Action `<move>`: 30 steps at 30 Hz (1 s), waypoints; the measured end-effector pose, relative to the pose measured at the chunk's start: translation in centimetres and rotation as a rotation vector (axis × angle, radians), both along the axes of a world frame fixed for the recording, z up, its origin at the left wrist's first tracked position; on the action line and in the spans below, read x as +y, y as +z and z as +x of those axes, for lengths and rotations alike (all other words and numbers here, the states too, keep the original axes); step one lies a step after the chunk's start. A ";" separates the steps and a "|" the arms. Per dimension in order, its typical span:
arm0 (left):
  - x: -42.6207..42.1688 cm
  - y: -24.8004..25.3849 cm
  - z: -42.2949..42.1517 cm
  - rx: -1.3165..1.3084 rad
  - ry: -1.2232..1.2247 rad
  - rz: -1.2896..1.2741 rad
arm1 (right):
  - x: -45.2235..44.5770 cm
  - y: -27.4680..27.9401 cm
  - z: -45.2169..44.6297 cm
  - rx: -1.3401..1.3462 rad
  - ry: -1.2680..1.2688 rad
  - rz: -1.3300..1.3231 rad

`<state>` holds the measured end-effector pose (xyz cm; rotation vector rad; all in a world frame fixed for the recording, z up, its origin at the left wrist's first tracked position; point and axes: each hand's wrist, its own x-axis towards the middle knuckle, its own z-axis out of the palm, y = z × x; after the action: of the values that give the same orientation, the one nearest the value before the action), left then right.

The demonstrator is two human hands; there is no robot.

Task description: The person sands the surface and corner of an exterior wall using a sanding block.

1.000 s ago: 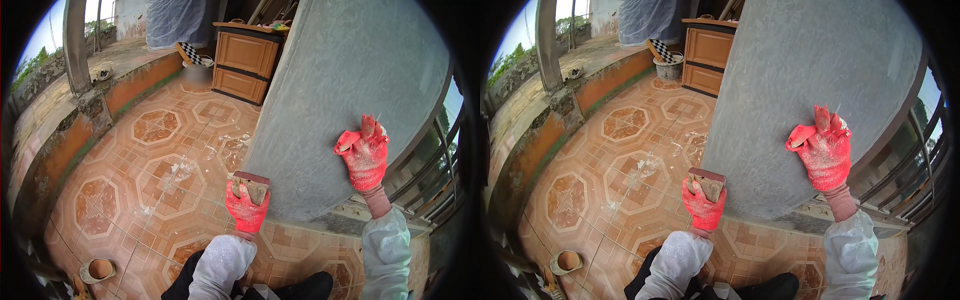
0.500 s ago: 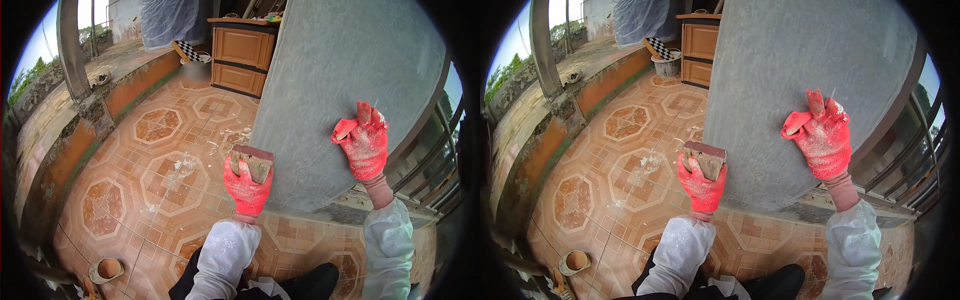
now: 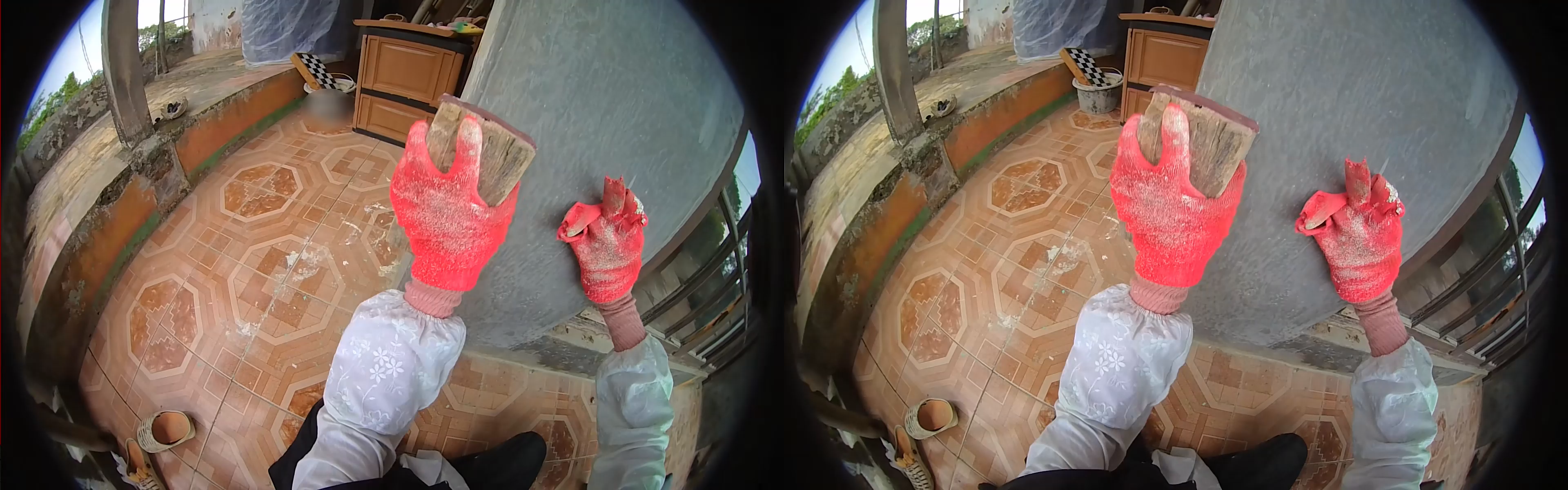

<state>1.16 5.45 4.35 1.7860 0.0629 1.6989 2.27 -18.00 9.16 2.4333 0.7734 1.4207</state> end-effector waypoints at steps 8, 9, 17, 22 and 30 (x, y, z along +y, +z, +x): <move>-3.9 -31.6 -2.9 0.446 0.101 -0.208 | 0.5 0.3 -0.7 -0.043 0.011 0.010; -3.8 -30.4 -2.3 0.426 0.104 -0.210 | 0.1 0.3 -0.2 -0.062 0.016 0.010; -0.4 -0.2 0.1 0.025 0.004 -0.009 | -0.3 -0.2 -0.1 -0.025 0.015 0.021; 0.0 -6.4 -0.3 0.072 0.067 0.007 | 0.2 -0.2 -0.3 0.029 0.014 0.130; -3.7 -29.2 -3.3 0.464 0.073 -0.231 | 0.3 -0.2 0.0 -0.059 0.084 0.084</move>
<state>-2.15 1.71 -24.88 1.9769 0.5084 1.2333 2.29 -17.71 8.94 2.4348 0.8281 1.5787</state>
